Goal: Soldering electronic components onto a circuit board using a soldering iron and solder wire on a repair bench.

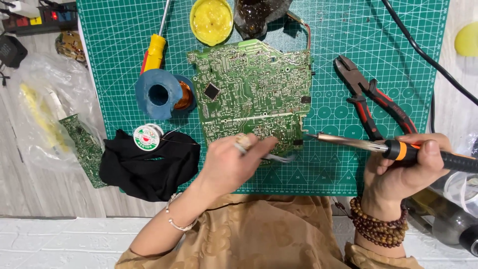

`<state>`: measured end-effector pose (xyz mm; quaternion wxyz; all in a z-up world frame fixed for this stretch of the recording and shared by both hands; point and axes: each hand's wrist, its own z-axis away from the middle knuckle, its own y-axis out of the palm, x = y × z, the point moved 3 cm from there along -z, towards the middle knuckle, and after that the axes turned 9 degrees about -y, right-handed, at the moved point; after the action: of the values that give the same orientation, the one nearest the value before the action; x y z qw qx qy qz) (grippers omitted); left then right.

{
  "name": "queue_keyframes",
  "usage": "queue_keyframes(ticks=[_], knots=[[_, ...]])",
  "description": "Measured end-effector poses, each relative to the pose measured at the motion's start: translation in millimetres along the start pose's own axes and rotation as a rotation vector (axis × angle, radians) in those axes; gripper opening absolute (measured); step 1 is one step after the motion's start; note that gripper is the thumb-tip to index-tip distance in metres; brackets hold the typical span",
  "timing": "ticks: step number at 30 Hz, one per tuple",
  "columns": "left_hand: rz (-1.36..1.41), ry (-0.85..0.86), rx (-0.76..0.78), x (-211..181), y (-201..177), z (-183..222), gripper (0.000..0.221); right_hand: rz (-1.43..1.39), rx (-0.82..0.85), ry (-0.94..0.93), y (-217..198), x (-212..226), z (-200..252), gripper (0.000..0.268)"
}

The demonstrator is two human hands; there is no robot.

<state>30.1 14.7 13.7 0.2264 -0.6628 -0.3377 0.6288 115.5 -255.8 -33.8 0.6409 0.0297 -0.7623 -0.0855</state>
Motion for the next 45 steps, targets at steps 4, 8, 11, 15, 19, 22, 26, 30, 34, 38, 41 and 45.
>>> queue_keyframes(ticks=[4,8,11,15,19,22,26,30,34,38,41,45], knots=[[-0.065,-0.032,-0.048,6.5,-22.4,9.6,0.029,-0.139,-0.094,0.114,3.3,0.1,-3.0,0.025],[-0.019,-0.039,-0.056,10.2,-24.1,20.3,0.028,-0.216,-0.064,0.122,13.9,3.9,-9.7,0.024],[-0.002,-0.014,-0.119,4.9,-23.4,10.7,0.018,-0.25,-0.07,0.144,15.8,3.8,-11.8,0.023],[0.085,-0.027,-0.085,6.9,-10.6,-6.7,0.022,-0.193,-0.107,0.149,17.5,4.3,-10.9,0.022],[0.035,-0.061,-0.037,5.8,-3.4,-18.1,0.028,-0.197,-0.117,0.156,18.0,1.9,-10.6,0.023],[0.003,-0.164,0.355,2.6,-10.8,-23.1,0.032,0.013,-0.265,0.066,6.4,-14.3,-11.1,0.033],[-0.046,-0.098,0.04,-0.3,3.1,-18.1,0.026,-0.145,-0.123,0.147,6.8,-2.4,-10.7,0.021],[-0.013,-0.073,0.02,-4.1,-1.1,-22.8,0.013,-0.119,-0.143,0.159,6.7,-7.7,-11.8,0.021],[0.024,-0.089,0.062,-0.8,2.1,-18.0,0.013,-0.117,-0.147,0.166,1.0,-13.1,-10.7,0.023],[-0.003,-0.114,0.154,1.4,-0.8,-17.6,0.02,-0.152,-0.12,0.179,10.6,-2.7,-9.6,0.023],[0.07,-0.079,0.057,-1.1,-11.1,-13.8,0.019,-0.16,-0.11,0.171,14.5,2.5,-8.5,0.022],[0.047,-0.09,-0.127,-9.6,-13.9,-6.4,0.02,-0.144,-0.119,0.173,12.2,2.7,-8.8,0.022]])
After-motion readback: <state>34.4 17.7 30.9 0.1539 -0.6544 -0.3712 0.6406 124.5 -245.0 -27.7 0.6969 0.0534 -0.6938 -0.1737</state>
